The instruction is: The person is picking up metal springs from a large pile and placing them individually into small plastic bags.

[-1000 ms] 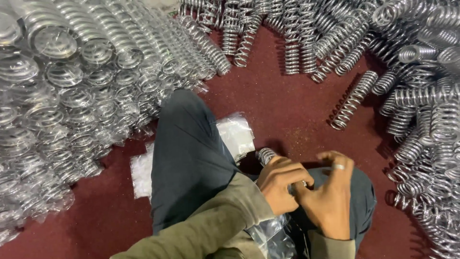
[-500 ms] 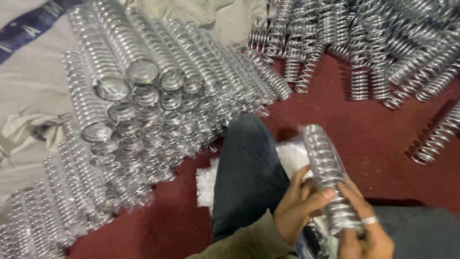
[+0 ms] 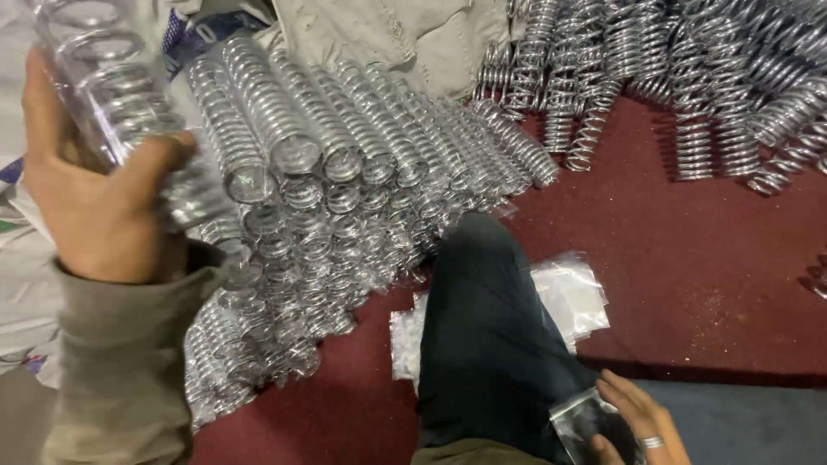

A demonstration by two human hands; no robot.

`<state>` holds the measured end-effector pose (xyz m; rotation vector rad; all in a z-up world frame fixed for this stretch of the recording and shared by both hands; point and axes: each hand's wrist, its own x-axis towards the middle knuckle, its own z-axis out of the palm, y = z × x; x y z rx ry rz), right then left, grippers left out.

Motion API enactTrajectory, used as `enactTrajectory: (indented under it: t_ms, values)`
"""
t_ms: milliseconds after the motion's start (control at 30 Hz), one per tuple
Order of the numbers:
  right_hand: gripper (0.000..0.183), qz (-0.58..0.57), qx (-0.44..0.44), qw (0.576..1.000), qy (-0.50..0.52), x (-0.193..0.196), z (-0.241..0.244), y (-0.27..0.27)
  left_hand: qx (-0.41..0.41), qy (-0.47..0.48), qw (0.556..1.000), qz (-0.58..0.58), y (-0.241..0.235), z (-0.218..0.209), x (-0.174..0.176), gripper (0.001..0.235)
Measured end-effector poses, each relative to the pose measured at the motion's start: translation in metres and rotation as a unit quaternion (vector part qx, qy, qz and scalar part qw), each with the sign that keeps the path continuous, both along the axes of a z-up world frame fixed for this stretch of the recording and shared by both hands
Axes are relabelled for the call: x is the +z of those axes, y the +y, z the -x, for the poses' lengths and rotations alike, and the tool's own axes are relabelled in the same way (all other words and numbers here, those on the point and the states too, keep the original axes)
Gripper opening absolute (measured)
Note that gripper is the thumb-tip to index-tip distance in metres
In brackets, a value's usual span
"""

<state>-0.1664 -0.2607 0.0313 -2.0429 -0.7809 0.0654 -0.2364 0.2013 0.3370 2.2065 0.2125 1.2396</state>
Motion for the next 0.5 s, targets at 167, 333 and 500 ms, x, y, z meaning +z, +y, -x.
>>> enactTrajectory:
  t_ms: [167, 333, 500]
  values:
    - [0.060, 0.013, 0.066, 0.998, 0.014, -0.058, -0.029, -0.045, 0.092, 0.202, 0.965, 0.138, 0.023, 0.004, -0.006, 0.065]
    - [0.046, 0.107, -0.033, 0.992, 0.060, 0.037, -0.031, -0.018, 0.157, 0.155, 0.896, 0.386, 0.045, -0.002, -0.033, 0.049]
    - [0.041, 0.129, -0.061, 0.986, 0.083, 0.012, -0.147, -0.050, 0.173, 0.159, 0.970, 0.055, 0.016, 0.003, -0.071, 0.055]
